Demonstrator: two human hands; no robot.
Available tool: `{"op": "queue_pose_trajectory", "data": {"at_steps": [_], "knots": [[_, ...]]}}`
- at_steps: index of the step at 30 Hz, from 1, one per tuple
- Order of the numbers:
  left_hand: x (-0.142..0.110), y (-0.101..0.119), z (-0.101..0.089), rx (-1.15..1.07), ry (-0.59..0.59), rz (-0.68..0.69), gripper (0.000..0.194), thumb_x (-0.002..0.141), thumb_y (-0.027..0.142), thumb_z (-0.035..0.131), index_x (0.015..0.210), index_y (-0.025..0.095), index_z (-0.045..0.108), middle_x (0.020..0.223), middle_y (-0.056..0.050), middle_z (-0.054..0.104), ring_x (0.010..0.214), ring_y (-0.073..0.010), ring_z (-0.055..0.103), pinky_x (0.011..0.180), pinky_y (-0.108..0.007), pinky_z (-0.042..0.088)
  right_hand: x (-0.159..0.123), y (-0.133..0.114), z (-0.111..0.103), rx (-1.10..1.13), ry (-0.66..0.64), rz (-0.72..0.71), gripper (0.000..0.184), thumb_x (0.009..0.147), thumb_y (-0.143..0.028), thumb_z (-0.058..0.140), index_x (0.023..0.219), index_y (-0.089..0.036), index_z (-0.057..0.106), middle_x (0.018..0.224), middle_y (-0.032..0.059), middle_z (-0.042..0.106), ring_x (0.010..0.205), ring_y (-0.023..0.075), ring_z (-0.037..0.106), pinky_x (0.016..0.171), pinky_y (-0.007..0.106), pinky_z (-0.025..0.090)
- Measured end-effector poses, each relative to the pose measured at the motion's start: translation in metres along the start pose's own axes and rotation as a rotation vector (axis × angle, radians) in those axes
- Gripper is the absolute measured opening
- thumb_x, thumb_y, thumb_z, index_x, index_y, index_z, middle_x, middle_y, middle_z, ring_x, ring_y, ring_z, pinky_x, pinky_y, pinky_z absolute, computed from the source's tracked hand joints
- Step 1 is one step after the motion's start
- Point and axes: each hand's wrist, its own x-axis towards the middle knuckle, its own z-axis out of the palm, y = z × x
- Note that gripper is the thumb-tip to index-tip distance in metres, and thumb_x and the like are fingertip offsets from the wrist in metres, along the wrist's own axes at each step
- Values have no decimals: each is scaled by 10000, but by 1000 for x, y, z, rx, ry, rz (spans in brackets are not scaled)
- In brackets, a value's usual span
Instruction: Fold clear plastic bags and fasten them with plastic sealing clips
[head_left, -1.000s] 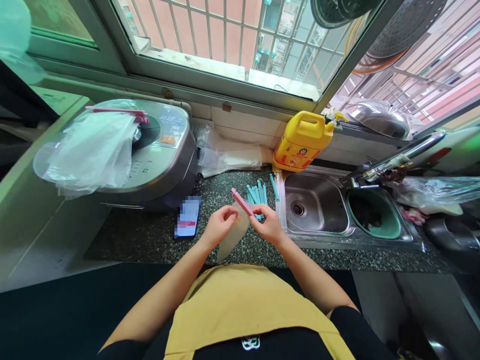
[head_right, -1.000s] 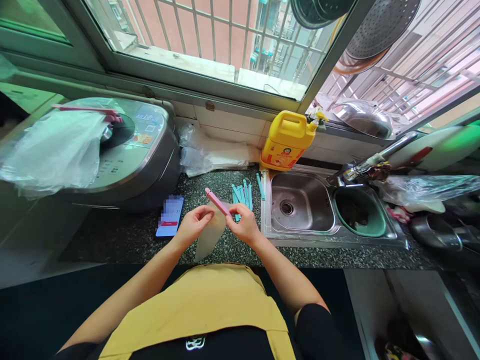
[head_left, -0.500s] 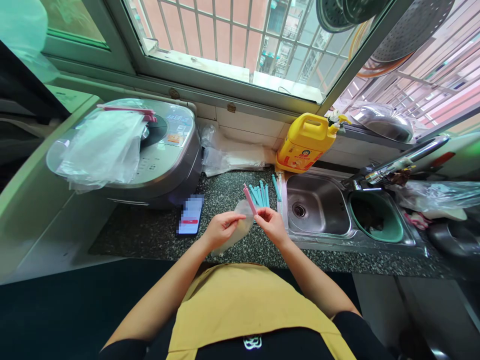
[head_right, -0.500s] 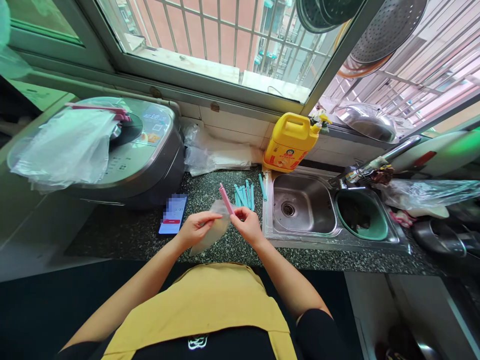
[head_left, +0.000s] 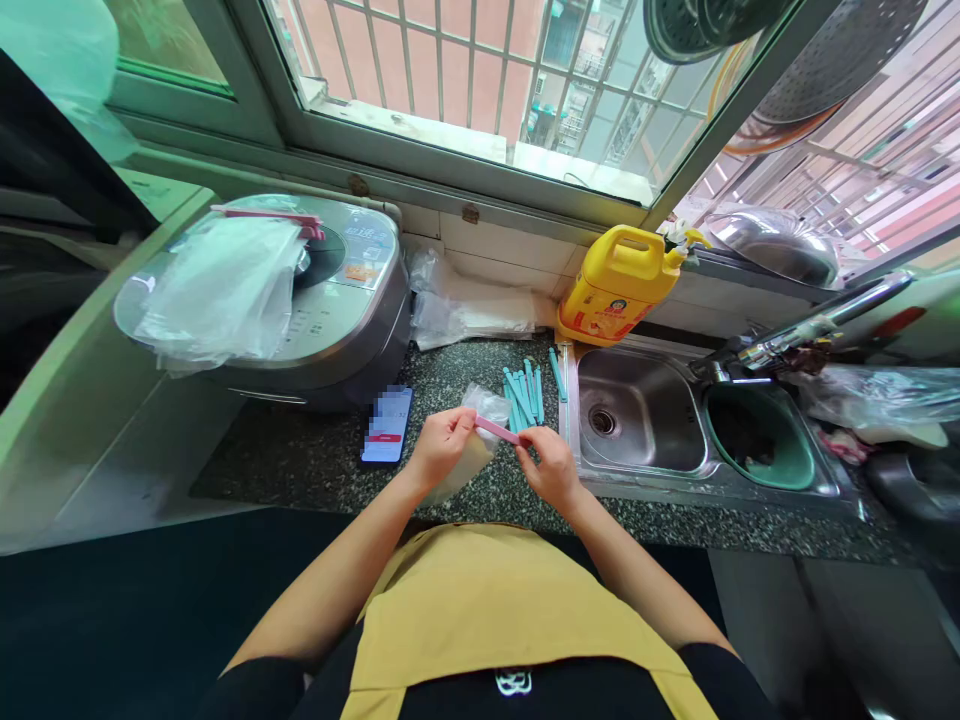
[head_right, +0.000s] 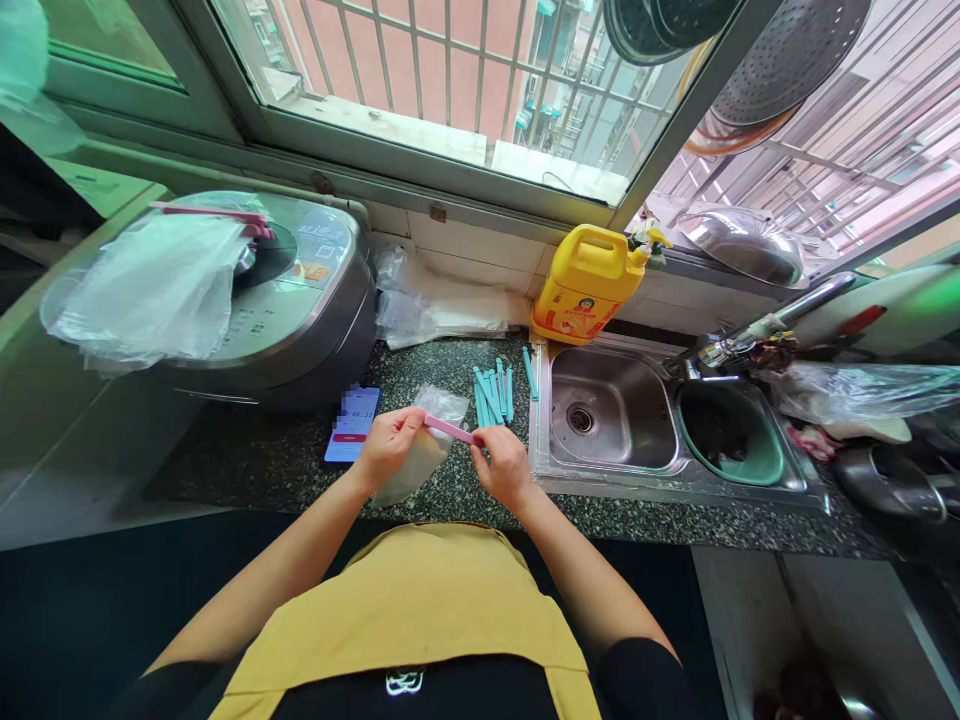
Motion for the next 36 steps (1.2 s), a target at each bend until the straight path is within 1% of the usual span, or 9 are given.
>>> {"op": "queue_pose_trajectory", "data": {"at_steps": [5, 11, 17, 20, 23, 26, 29, 33, 36], "knots": [[-5, -2, 8, 8, -23, -23, 443, 850, 441, 367, 538, 160, 507, 495, 21, 431, 497, -111, 379, 506, -237, 288, -4, 3, 7, -12, -28, -80, 190, 917, -178, 413, 1041, -157, 555, 848, 94, 655, 771, 188, 614, 671, 309, 524], [-6, -5, 9, -101, 4, -68, 463, 821, 503, 440, 500, 169, 455, 468, 36, 377, 479, -97, 338, 492, -234, 264, -5, 5, 11, -73, -17, -162, 225, 932, -162, 392, 1083, -159, 558, 846, 98, 661, 763, 192, 622, 678, 318, 535], [-8, -24, 19, -286, 29, -209, 508, 754, 619, 483, 573, 149, 550, 496, 18, 450, 473, -101, 375, 479, -230, 310, -11, 10, 14, -14, 21, -160, 274, 924, -143, 403, 1150, -165, 556, 916, 97, 669, 838, 190, 629, 732, 328, 544], [-4, -45, 21, -262, 63, -255, 533, 746, 642, 456, 583, 149, 574, 516, -3, 496, 481, -116, 410, 491, -243, 345, -11, 17, 30, 69, -15, -110, 275, 930, -168, 396, 1145, -170, 568, 941, 97, 670, 858, 188, 630, 756, 328, 537], [7, -70, 12, -186, 101, -272, 495, 759, 591, 453, 537, 165, 572, 503, -8, 512, 509, -139, 439, 561, -273, 389, -5, 26, 61, 104, -102, -45, 257, 935, -194, 393, 1091, -164, 595, 899, 96, 666, 823, 186, 628, 735, 309, 526], [21, -94, -3, -93, 138, -288, 421, 766, 480, 498, 470, 186, 556, 491, -5, 541, 570, -164, 490, 789, -336, 420, 8, 36, 97, 97, -173, -3, 233, 931, -208, 408, 1023, -170, 618, 833, 90, 655, 775, 184, 618, 702, 291, 508], [33, -110, -13, -28, 161, -303, 384, 770, 381, 518, 433, 199, 542, 490, 3, 571, 598, -170, 518, 1020, -414, 278, 20, 45, 124, 82, -186, 4, 215, 926, -219, 424, 977, -179, 629, 788, 78, 649, 729, 177, 604, 666, 274, 493], [35, -118, -14, -10, 194, -316, 373, 779, 346, 503, 435, 207, 535, 494, 8, 584, 606, -172, 526, 1081, -448, 173, 25, 50, 132, 78, -192, -1, 219, 929, -237, 420, 957, -184, 630, 773, 72, 650, 707, 173, 596, 651, 268, 485], [27, -117, -8, -44, 212, -314, 388, 788, 383, 485, 447, 204, 534, 497, -2, 573, 616, -178, 522, 1020, -407, 285, 20, 48, 122, 101, -189, -21, 237, 938, -249, 402, 993, -178, 622, 808, 83, 659, 741, 176, 606, 676, 277, 494]]}}
